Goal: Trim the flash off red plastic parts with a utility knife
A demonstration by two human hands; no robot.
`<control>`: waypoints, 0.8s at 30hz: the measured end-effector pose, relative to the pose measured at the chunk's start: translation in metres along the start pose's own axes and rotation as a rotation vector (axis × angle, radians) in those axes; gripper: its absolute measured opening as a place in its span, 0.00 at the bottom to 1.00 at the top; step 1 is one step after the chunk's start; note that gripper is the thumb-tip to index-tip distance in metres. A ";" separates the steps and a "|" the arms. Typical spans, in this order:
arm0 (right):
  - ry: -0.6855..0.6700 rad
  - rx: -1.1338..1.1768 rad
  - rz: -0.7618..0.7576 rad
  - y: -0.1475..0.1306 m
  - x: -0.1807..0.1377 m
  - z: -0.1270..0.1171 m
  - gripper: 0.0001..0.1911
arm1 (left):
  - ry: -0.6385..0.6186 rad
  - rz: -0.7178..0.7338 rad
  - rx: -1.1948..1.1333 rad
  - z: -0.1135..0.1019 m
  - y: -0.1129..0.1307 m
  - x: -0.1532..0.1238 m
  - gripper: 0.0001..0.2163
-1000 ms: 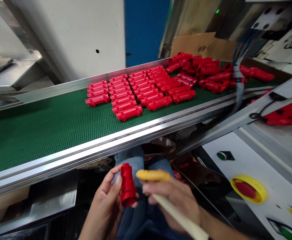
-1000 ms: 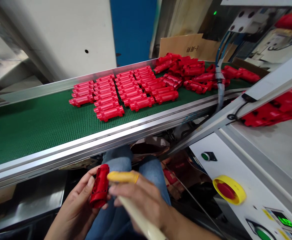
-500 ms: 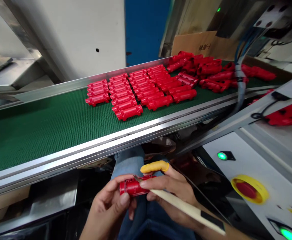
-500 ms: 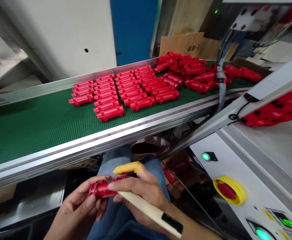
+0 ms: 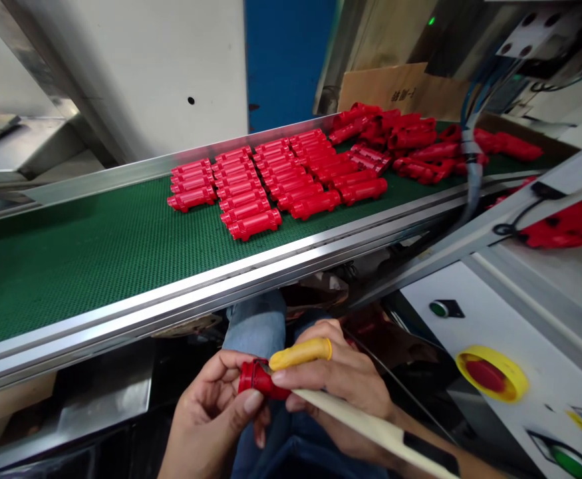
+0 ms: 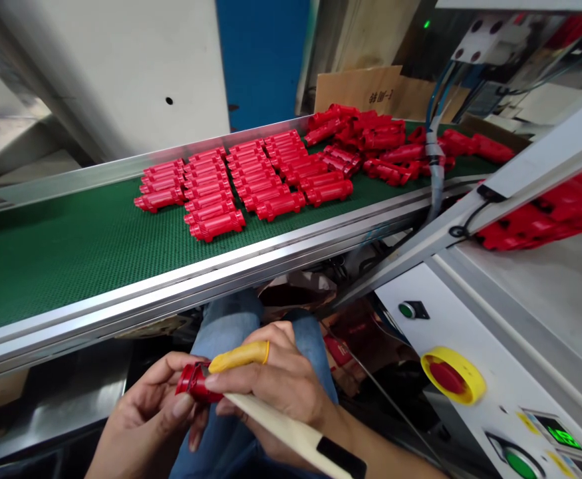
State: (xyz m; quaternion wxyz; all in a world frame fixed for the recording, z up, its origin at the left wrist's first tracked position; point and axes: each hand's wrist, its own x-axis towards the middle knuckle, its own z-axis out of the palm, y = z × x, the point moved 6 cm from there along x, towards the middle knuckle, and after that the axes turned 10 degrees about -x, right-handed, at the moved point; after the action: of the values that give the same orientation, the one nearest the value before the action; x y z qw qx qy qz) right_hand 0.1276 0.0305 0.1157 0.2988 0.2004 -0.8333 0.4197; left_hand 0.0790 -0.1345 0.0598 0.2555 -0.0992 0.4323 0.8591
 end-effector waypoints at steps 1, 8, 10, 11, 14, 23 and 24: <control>-0.003 -0.002 -0.001 0.000 0.000 0.000 0.11 | -0.001 -0.004 0.002 0.000 0.000 0.000 0.22; 0.016 0.013 -0.005 -0.001 0.001 0.000 0.10 | -0.021 -0.009 0.013 0.000 0.000 0.000 0.21; 0.023 0.013 -0.008 -0.001 0.001 0.000 0.10 | -0.025 -0.015 0.004 0.001 0.000 0.000 0.21; 0.024 0.011 -0.011 -0.001 0.001 0.001 0.09 | -0.026 -0.018 0.003 0.001 0.000 0.000 0.21; 0.015 0.000 -0.010 -0.001 0.001 0.001 0.09 | -0.025 -0.020 0.006 0.000 0.000 0.000 0.21; 0.003 0.002 -0.002 0.000 0.000 0.002 0.10 | -0.035 -0.015 0.035 -0.002 -0.001 0.000 0.21; 0.002 0.002 -0.001 0.001 0.000 0.002 0.10 | -0.035 -0.016 0.041 -0.002 -0.001 0.000 0.21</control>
State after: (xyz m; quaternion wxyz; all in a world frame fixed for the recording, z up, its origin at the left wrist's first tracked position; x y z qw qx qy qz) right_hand 0.1270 0.0294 0.1142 0.2996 0.2007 -0.8327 0.4203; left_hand 0.0792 -0.1356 0.0573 0.2717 -0.0824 0.4447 0.8495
